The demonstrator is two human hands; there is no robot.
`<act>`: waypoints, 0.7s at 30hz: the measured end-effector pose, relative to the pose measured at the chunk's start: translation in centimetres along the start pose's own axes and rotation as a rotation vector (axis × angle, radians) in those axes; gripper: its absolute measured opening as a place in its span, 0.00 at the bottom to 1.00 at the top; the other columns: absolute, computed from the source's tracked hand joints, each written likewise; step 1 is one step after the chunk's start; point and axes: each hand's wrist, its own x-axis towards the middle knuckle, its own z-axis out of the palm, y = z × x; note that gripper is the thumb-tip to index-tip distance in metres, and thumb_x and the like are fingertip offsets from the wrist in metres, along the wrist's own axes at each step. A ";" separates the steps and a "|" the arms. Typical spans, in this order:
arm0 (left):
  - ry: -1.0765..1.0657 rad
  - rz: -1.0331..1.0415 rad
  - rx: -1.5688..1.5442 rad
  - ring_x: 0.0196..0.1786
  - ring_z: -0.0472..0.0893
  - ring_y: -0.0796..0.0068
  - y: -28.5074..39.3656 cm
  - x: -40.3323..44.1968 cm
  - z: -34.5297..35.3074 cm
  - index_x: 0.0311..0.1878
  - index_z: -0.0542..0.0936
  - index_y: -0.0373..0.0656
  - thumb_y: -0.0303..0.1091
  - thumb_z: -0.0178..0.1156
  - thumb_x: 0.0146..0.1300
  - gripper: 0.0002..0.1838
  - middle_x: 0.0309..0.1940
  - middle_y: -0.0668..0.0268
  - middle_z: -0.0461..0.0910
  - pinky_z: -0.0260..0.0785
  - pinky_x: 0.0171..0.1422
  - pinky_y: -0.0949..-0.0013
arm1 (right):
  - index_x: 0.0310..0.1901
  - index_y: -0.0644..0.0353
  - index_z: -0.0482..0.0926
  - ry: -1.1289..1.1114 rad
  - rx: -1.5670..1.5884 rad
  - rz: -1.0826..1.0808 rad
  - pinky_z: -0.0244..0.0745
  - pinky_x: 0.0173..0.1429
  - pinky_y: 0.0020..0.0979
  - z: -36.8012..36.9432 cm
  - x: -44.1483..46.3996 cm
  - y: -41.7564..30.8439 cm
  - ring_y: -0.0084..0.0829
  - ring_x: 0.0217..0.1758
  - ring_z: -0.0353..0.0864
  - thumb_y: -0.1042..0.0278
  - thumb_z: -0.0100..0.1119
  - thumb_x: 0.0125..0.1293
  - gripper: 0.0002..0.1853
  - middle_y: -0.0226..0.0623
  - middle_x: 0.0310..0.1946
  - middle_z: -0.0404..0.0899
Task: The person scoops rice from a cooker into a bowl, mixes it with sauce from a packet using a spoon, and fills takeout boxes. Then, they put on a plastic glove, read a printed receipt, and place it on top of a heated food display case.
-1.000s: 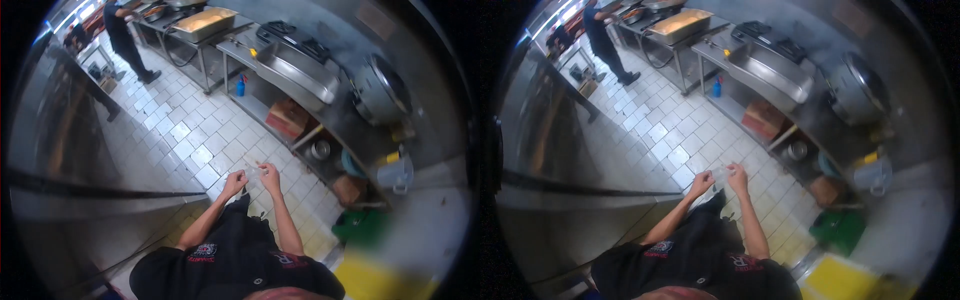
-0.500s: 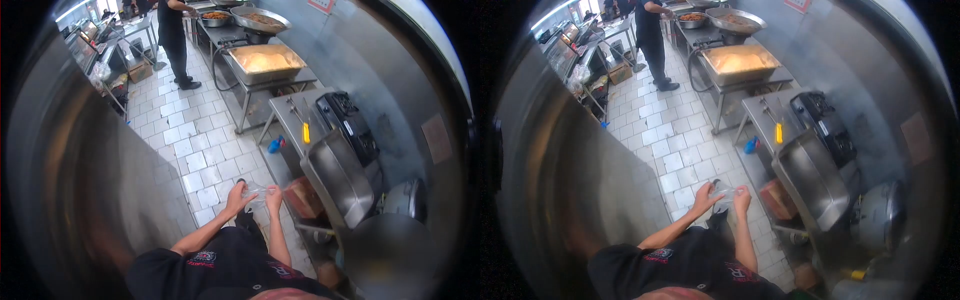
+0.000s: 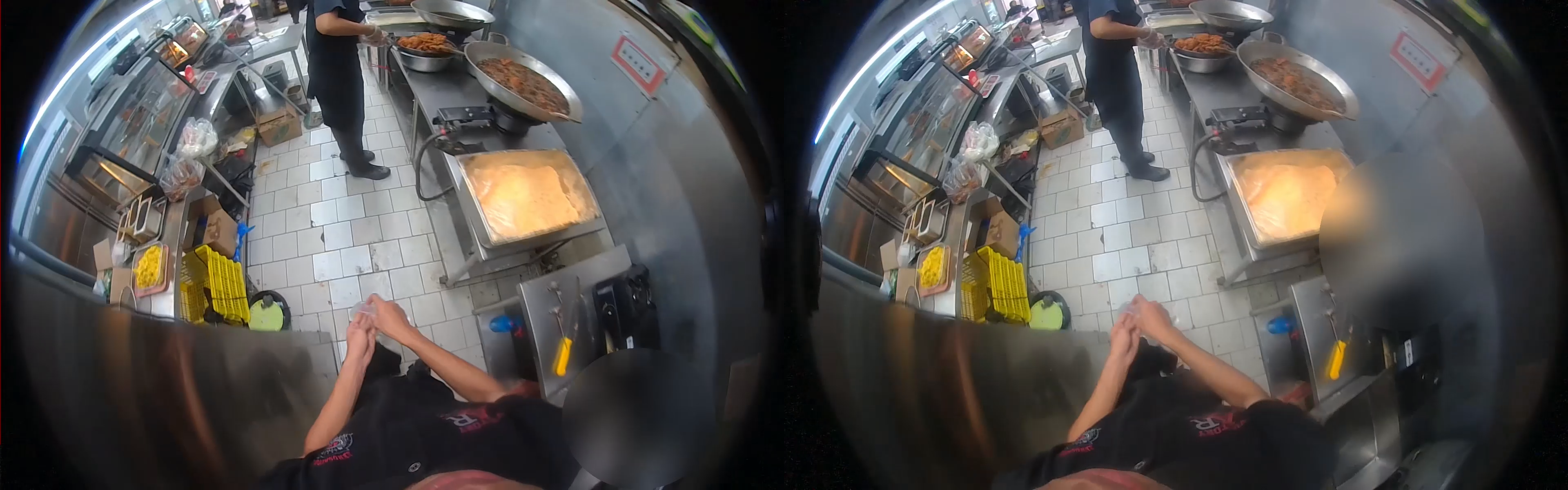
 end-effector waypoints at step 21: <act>-0.068 0.051 -0.308 0.67 0.72 0.61 39.5 60.0 -2.4 0.74 0.63 0.44 0.43 0.49 0.77 0.27 0.68 0.59 0.71 0.68 0.67 0.59 | 0.40 0.60 0.78 0.182 0.078 -0.136 0.75 0.42 0.49 7.2 65.4 -15.9 0.53 0.38 0.82 0.65 0.60 0.63 0.09 0.46 0.33 0.83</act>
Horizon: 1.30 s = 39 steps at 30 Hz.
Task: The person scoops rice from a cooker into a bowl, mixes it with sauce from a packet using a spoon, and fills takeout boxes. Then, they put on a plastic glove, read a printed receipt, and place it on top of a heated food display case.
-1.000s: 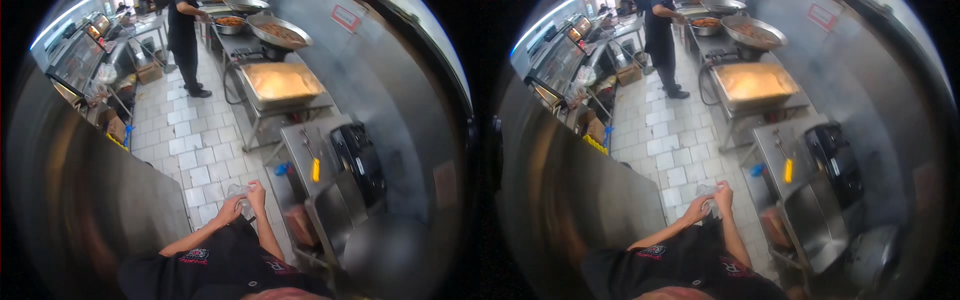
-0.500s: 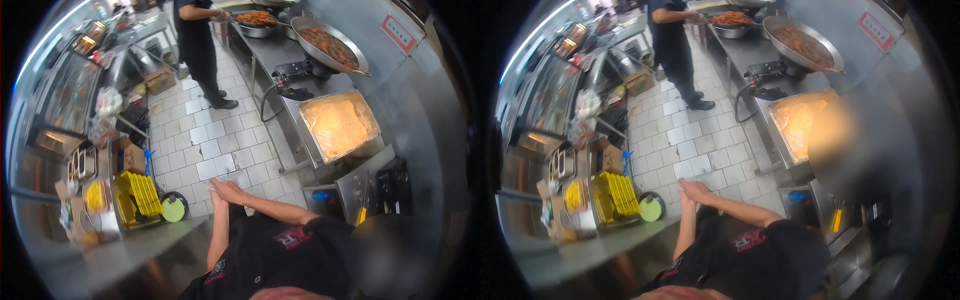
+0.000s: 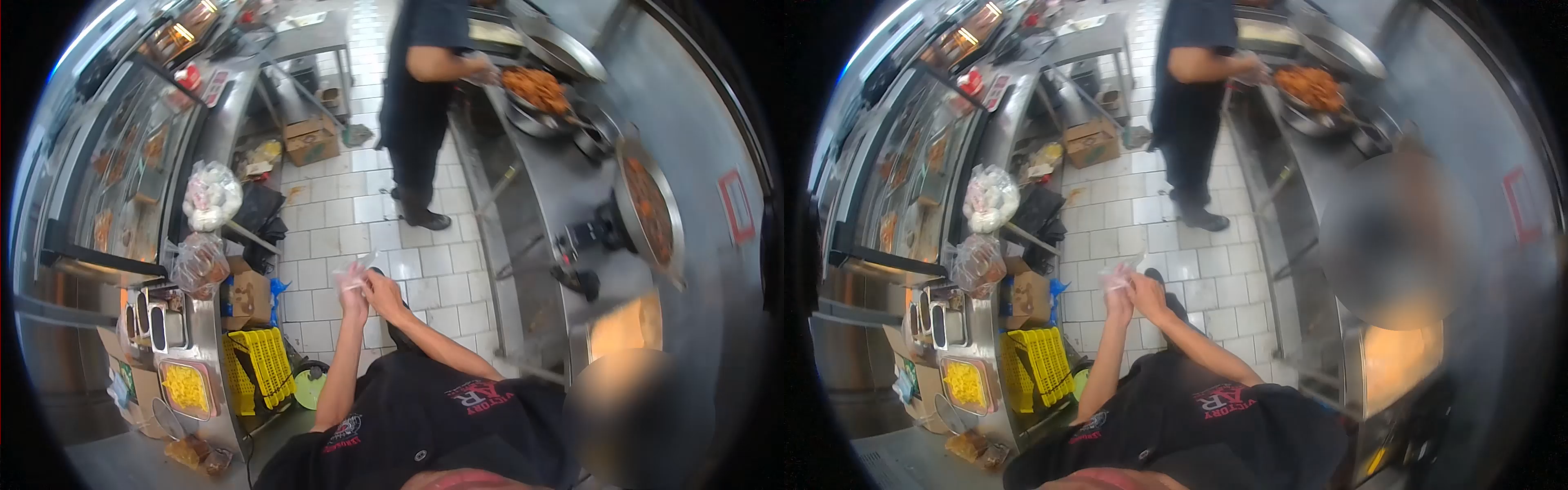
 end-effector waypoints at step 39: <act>-0.201 -0.579 0.047 0.38 0.68 0.69 31.0 99.2 44.6 0.62 0.69 0.57 0.86 0.43 0.54 0.47 0.39 0.70 0.70 0.62 0.40 0.66 | 0.41 0.63 0.81 0.604 -0.091 0.152 0.74 0.38 0.32 -2.3 103.1 3.9 0.38 0.34 0.81 0.68 0.66 0.63 0.09 0.41 0.35 0.79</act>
